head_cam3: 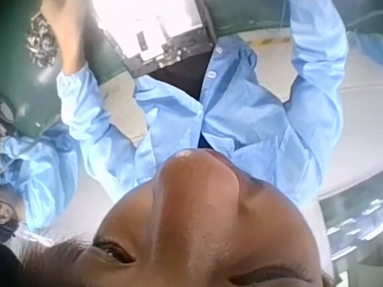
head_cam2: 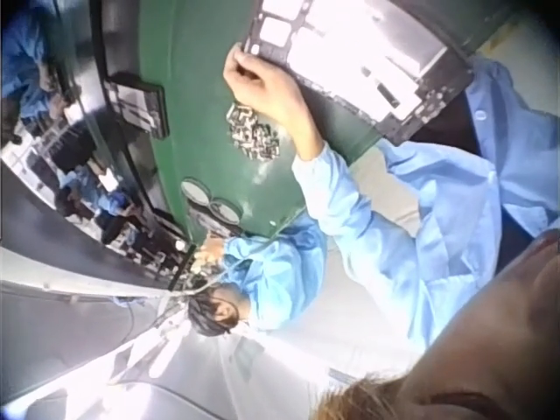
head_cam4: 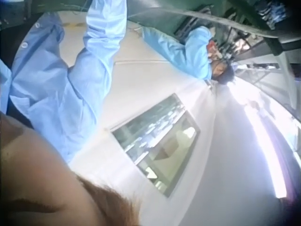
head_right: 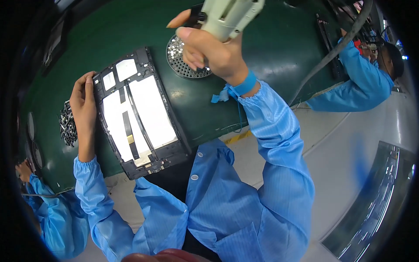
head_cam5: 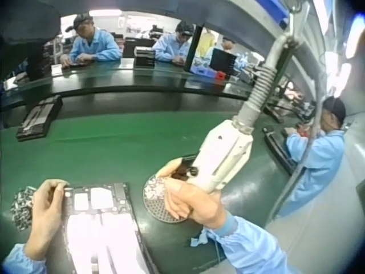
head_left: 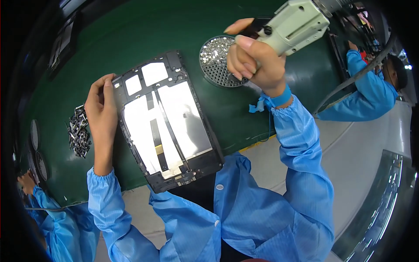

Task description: The person installs internal components into tablet frames using an electric screwdriver to secure them with screws.

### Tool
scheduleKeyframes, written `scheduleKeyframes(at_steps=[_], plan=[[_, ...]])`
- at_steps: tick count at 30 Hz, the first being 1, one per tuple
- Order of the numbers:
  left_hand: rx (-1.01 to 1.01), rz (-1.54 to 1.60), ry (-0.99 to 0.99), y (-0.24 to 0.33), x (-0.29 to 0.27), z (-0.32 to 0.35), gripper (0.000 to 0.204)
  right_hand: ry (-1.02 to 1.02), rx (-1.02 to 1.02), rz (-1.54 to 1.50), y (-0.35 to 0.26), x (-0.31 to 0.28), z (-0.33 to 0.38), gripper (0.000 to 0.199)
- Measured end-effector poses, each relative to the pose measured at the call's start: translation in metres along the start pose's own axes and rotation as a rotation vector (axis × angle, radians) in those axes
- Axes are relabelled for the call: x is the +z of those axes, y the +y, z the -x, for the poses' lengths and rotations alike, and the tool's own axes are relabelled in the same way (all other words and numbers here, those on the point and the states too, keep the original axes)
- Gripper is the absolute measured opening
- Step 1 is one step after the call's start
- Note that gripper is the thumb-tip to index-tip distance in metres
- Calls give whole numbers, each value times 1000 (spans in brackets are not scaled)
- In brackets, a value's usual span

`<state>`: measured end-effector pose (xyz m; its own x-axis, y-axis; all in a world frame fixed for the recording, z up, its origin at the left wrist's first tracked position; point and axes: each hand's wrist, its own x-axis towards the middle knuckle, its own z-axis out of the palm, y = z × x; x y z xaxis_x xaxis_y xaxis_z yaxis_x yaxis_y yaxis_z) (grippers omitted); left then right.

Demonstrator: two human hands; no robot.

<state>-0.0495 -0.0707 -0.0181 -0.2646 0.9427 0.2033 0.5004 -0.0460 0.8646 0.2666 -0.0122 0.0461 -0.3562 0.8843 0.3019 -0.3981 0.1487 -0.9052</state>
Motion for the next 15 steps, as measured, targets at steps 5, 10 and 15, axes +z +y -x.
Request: scheduleKeyframes(at_steps=[5,10,15], plan=[[-3,-36,27,0,4,1,29,-16,-9,152,-2,4,2,27],[50,-1,65,-5,7,1,30,42,25,59,8,-2,2,24],[57,-81,38,-1,6,2,30,30,18,37,11,-3,3,24]])
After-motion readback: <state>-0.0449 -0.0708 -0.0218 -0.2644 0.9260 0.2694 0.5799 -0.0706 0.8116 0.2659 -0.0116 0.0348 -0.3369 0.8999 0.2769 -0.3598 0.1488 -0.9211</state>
